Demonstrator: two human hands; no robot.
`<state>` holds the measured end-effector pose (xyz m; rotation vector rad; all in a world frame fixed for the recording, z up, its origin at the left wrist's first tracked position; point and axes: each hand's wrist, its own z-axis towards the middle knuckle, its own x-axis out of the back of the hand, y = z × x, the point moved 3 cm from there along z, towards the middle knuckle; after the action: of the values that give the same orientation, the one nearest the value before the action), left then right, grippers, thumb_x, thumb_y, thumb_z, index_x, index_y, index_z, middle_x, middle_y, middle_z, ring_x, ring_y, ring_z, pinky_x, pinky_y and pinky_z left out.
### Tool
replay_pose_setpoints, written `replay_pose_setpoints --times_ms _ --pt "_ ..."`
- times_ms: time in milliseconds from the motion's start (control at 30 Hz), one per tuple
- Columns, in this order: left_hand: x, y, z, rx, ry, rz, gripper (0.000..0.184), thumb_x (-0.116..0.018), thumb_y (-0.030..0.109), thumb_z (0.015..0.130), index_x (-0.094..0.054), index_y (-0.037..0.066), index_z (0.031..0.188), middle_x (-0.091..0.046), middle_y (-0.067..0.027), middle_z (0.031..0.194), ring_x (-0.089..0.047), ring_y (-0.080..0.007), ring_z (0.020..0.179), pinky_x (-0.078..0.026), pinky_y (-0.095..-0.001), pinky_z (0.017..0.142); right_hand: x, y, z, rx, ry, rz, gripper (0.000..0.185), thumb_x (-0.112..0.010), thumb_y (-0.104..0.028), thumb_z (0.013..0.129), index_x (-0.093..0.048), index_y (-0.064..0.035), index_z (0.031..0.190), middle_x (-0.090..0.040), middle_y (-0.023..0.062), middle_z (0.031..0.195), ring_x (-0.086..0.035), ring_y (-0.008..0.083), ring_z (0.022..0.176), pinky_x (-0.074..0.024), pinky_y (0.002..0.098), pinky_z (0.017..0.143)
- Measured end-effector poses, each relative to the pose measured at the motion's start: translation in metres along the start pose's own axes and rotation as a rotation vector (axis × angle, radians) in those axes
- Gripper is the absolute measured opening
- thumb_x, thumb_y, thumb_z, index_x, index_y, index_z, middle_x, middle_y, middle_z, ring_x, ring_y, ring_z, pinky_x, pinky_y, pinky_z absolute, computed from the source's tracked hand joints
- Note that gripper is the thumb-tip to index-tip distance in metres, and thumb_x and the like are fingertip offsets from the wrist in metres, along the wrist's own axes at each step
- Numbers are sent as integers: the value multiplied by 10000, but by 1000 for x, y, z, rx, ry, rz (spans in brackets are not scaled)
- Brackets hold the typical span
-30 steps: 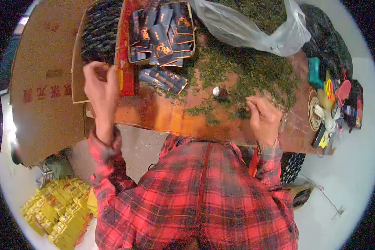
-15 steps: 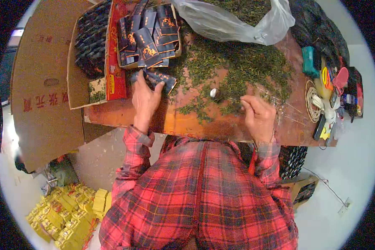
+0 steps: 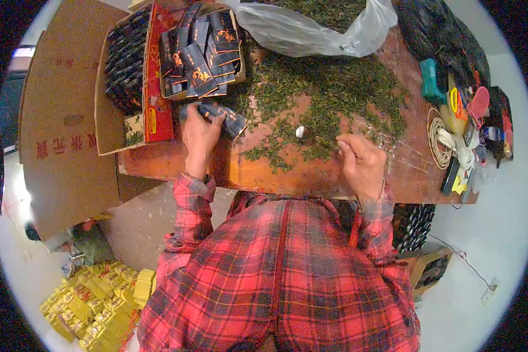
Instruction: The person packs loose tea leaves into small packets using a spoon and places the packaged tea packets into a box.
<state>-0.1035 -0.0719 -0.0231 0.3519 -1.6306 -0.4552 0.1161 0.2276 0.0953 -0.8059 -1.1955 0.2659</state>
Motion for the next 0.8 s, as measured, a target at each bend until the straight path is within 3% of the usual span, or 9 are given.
replay_pose_setpoints --times_ms 100,200,300,433,533,633,667,767,800 --pt "1 5 -8 -71 73 -89 612 -879 272 800 -534 29 1243 -734 -239 1033 -719 -426 974 -554 -496 843 1 2 0 -4 6 25 95 -693 -11 909 -741 -10 990 -723 146 841 -726 270 726 -554 349 658" --pt "-4 9 -12 -64 31 -231 529 -858 145 789 -530 14 1183 -686 -200 984 -688 -393 920 -539 -472 820 1 2 0 51 33 12 86 -676 14 925 -737 13 985 -720 122 816 -714 186 702 -542 306 640" --pt "-5 16 -18 -12 -62 -333 470 -837 82 791 -531 14 1142 -643 -140 922 -656 -299 829 -533 -409 764 0 1 1 25 14 -1 83 -691 -20 909 -739 -21 977 -731 141 859 -727 273 732 -556 355 663" --pt "-21 18 -24 -72 -104 -507 467 -831 63 836 -559 25 1214 -646 -77 839 -645 -181 731 -546 -335 663 -8 -4 0 28 -10 -10 73 -695 -26 905 -738 -31 963 -739 144 884 -731 292 755 -560 371 670" --pt "-40 20 -28 -14 -236 -756 483 -759 -5 817 -584 24 1266 -560 -18 826 -560 -110 706 -495 -270 671 -15 -7 0 74 7 14 70 -700 -29 903 -738 -33 961 -739 148 887 -729 311 762 -562 382 671" --pt "-31 40 -37 16 -515 -867 582 -668 -46 820 -562 29 1387 -619 -34 901 -579 -107 744 -497 -262 688 -23 -10 1 89 4 41 65 -703 -31 903 -737 -30 958 -738 149 885 -725 324 765 -564 388 671" --pt "-27 50 -41 28 -541 -966 587 -606 -48 806 -577 26 1388 -679 -51 996 -625 -130 808 -521 -271 747 -24 -12 2 86 -1 52 62 -703 -30 904 -737 -27 957 -738 149 885 -725 328 767 -564 389 670" --pt "-27 56 -45 -250 -585 -737 545 -626 -9 790 -619 38 1333 -711 -64 1053 -663 -168 861 -541 -299 809 -26 -17 3 105 8 64 59 -704 -27 906 -736 -22 956 -737 149 876 -722 322 752 -563 384 657" --pt "-29 61 -51 -205 -616 -815 512 -625 23 772 -650 54 1282 -715 -81 1008 -682 -199 893 -546 -328 859 -26 -18 3 115 18 61 59 -705 -25 907 -736 -21 956 -736 148 871 -721 317 743 -563 381 651"
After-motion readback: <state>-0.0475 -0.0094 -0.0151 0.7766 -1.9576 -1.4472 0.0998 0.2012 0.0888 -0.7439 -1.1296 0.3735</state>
